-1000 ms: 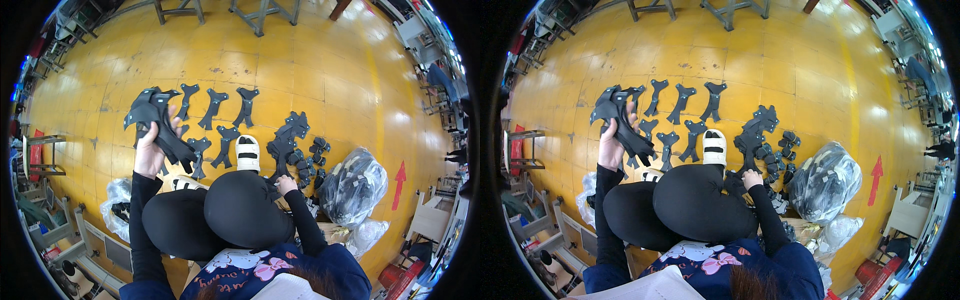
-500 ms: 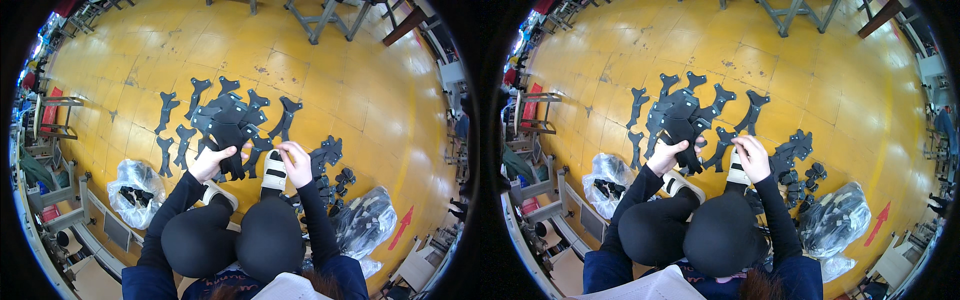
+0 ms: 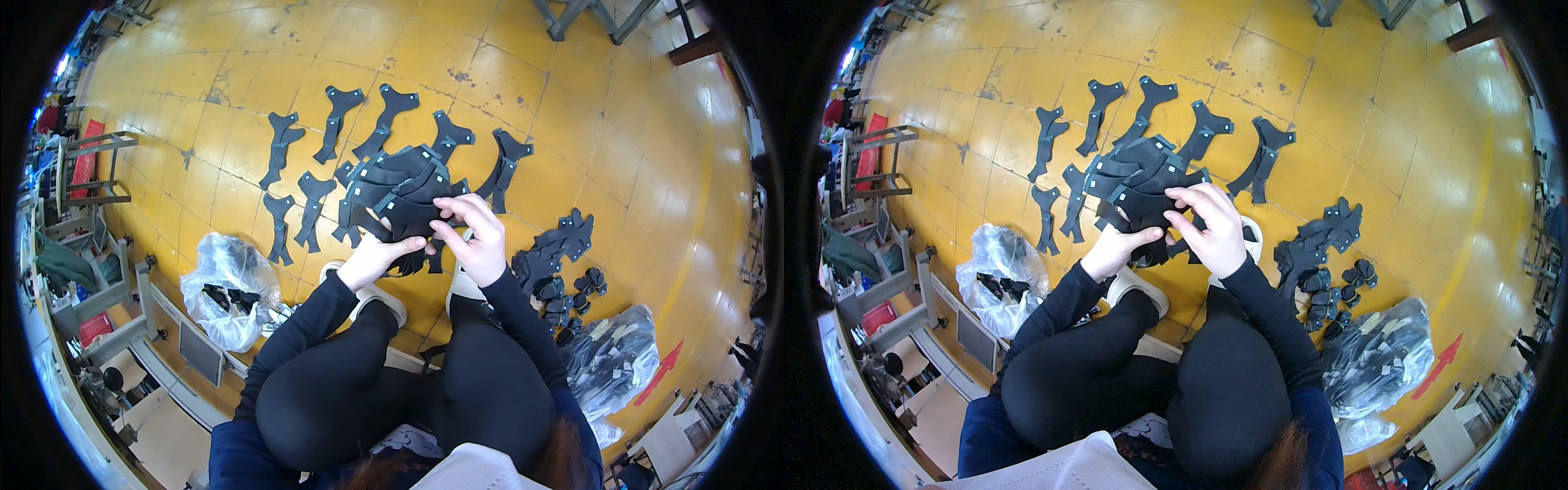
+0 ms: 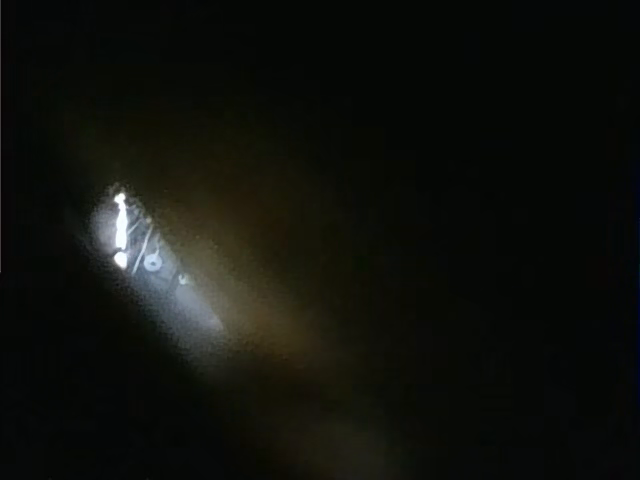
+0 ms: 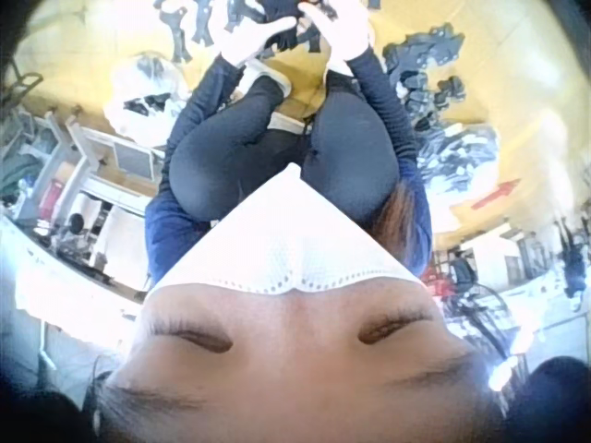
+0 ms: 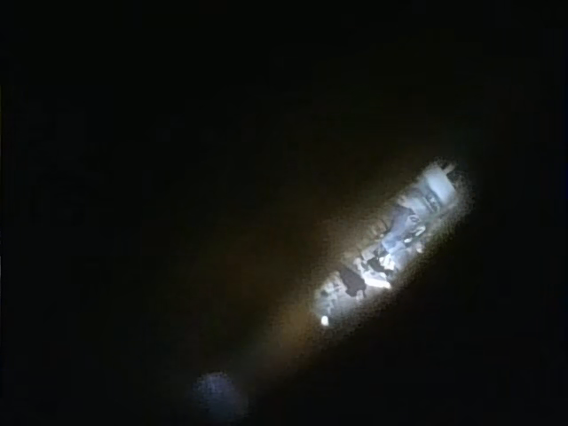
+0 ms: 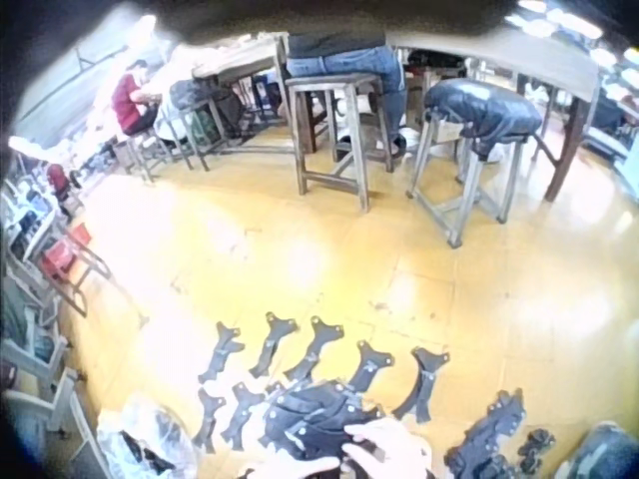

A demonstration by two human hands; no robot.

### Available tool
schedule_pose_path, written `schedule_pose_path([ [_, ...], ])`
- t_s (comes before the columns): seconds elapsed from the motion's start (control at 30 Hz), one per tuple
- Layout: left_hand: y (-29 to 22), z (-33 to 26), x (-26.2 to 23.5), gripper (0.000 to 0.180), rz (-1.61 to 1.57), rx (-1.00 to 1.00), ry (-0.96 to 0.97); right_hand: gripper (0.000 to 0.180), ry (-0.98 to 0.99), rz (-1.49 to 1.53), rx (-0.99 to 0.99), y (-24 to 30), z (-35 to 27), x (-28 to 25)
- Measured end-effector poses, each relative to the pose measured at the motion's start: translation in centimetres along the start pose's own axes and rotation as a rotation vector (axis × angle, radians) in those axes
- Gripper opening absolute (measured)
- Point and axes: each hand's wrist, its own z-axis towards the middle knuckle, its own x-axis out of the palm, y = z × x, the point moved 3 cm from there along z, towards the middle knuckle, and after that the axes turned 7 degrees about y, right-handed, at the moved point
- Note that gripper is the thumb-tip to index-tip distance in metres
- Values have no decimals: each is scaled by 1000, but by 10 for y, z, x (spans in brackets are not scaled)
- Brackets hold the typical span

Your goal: The person sits on the floor and sorts small black plastic parts by picking them up, inspecting them, and arranging them into neat rows. The person handles the parts by hand, repeatedly picking up individual pieces and placing them in organized lines on the yellow floor.

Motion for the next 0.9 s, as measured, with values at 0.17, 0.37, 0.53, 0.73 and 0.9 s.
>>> schedule_pose_path([
  [0.17,9,-3,-5,30,-34,-7,3,23,30,23,-36,-3,-3,0],
  [0.37,10,-1,-3,25,22,-20,18,16,-71,9,44,-8,-4,-14],
  [0.53,16,-2,-9,28,38,-7,61,15,-94,3,61,-13,-4,-24],
  [0.73,17,-1,-8,32,-21,-10,53,17,44,-17,146,-19,-6,-18],
  [0.9,14,-2,-7,34,-2,-18,5,14,71,-27,73,-23,-15,-10],
])
